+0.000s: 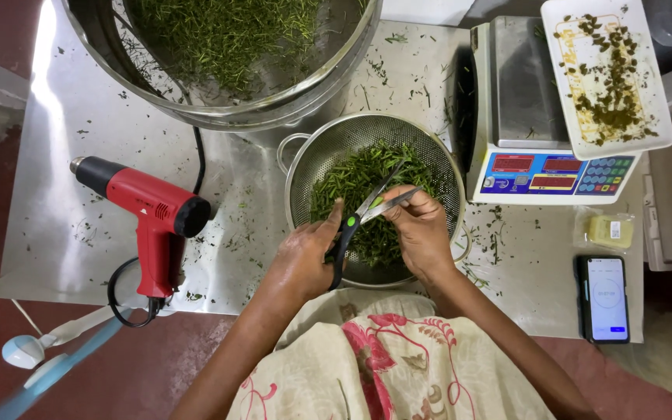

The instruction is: Trimming green tea leaves using scissors in a strainer

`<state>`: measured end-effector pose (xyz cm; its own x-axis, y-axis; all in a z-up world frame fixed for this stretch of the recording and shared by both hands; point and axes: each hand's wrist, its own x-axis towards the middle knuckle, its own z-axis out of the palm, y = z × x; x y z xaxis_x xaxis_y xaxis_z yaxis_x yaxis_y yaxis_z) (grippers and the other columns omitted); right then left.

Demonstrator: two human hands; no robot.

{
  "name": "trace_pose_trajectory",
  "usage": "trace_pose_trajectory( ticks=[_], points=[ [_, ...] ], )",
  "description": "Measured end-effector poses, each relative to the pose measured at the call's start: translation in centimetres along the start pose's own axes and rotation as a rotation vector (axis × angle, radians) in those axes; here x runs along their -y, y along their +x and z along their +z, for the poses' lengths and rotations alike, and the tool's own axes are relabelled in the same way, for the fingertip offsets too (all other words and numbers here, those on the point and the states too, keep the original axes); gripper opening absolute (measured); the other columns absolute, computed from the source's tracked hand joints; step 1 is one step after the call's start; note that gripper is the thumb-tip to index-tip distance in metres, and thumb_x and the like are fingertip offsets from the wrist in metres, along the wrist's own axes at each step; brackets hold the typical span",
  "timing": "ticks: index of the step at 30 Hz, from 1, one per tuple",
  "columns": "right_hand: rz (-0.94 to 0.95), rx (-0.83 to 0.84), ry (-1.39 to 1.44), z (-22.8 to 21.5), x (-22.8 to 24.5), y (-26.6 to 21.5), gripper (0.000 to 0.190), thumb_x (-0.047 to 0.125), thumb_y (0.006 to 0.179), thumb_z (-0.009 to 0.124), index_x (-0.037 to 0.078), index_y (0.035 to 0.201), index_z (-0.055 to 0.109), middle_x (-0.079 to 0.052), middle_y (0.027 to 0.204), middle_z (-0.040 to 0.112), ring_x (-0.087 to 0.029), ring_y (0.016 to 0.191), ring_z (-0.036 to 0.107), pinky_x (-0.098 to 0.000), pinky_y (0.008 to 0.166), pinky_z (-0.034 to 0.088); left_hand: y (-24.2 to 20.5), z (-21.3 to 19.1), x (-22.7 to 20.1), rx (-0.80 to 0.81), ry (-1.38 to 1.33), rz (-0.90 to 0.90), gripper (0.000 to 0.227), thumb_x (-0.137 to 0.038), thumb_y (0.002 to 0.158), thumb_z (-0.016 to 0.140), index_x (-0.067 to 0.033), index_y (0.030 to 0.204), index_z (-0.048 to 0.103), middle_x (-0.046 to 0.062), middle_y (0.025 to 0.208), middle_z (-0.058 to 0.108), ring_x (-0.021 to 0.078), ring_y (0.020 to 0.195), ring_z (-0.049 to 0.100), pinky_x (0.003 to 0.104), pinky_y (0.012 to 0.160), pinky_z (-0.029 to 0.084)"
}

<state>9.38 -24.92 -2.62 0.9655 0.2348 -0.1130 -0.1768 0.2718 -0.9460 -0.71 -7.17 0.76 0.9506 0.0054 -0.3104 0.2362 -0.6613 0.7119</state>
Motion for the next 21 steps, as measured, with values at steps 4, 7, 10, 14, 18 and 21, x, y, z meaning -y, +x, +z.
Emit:
trace_pose_trajectory(
  ticks=[4, 7, 10, 14, 18, 21],
  points=[
    [-0.004, -0.013, 0.008, 0.0, -0.2, 0.0, 0.013, 0.000, 0.085, 0.081, 0.002, 0.095, 0.073, -0.005, 0.084, 0.068, -0.008, 0.076, 0.058, -0.0219, 0.072, 0.053, 0.2, 0.4, 0.7, 0.015, 0.005, -0.012, 0.094, -0.028, 0.082, 0.075, -0.0229, 0.164, 0.028, 0.014, 0.120, 0.072, 0.0463, 0.118, 0.062, 0.061, 0.103, 0.050],
    [-0.011, -0.015, 0.001, 0.1, -0.1, 0.0, 0.012, 0.000, 0.085, 0.081, 0.002, 0.095, 0.074, -0.005, 0.083, 0.067, -0.008, 0.076, 0.058, -0.0221, 0.074, 0.053, 0.1, 0.1, 0.6, 0.004, -0.011, -0.001, 0.093, -0.027, 0.082, 0.074, -0.0259, 0.163, 0.030, 0.012, 0.115, 0.075, 0.0455, 0.114, 0.065, 0.062, 0.098, 0.052],
    [-0.010, -0.015, -0.008, 0.2, 0.2, -0.1, 0.012, 0.001, 0.085, 0.081, 0.002, 0.095, 0.074, -0.005, 0.084, 0.069, -0.008, 0.077, 0.059, -0.0225, 0.074, 0.054, -0.1, -0.5, 0.1, -0.009, -0.041, 0.022, 0.088, -0.025, 0.082, 0.073, -0.0251, 0.161, 0.035, 0.013, 0.113, 0.076, 0.0468, 0.110, 0.066, 0.063, 0.094, 0.054],
    [-0.018, -0.027, -0.018, 0.2, 0.2, -0.1, 0.011, 0.000, 0.084, 0.082, 0.002, 0.093, 0.075, -0.005, 0.084, 0.070, -0.008, 0.079, 0.060, -0.0246, 0.078, 0.055, 0.2, -0.7, -0.1, 0.033, -0.062, -0.014, 0.086, -0.025, 0.081, 0.071, -0.0270, 0.160, 0.038, 0.014, 0.110, 0.077, 0.0472, 0.107, 0.068, 0.061, 0.091, 0.054],
    [-0.020, -0.043, -0.020, 0.5, 0.3, -0.3, 0.010, 0.000, 0.084, 0.082, 0.004, 0.091, 0.076, -0.005, 0.083, 0.071, -0.008, 0.079, 0.061, -0.0248, 0.077, 0.055, 0.7, -0.3, 0.5, 0.066, -0.055, -0.047, 0.085, -0.030, 0.079, 0.070, -0.0323, 0.159, 0.039, 0.012, 0.108, 0.077, 0.0442, 0.106, 0.070, 0.060, 0.090, 0.054],
    [-0.018, -0.050, -0.032, -0.3, -0.9, 0.0, 0.010, 0.000, 0.084, 0.083, 0.004, 0.090, 0.076, -0.004, 0.084, 0.071, -0.007, 0.079, 0.061, -0.0246, 0.078, 0.054, 1.0, -0.2, 0.7, 0.087, -0.053, -0.070, 0.082, -0.033, 0.078, 0.070, -0.0351, 0.156, 0.043, 0.010, 0.108, 0.077, 0.0410, 0.107, 0.070, 0.057, 0.092, 0.054]
  ],
)
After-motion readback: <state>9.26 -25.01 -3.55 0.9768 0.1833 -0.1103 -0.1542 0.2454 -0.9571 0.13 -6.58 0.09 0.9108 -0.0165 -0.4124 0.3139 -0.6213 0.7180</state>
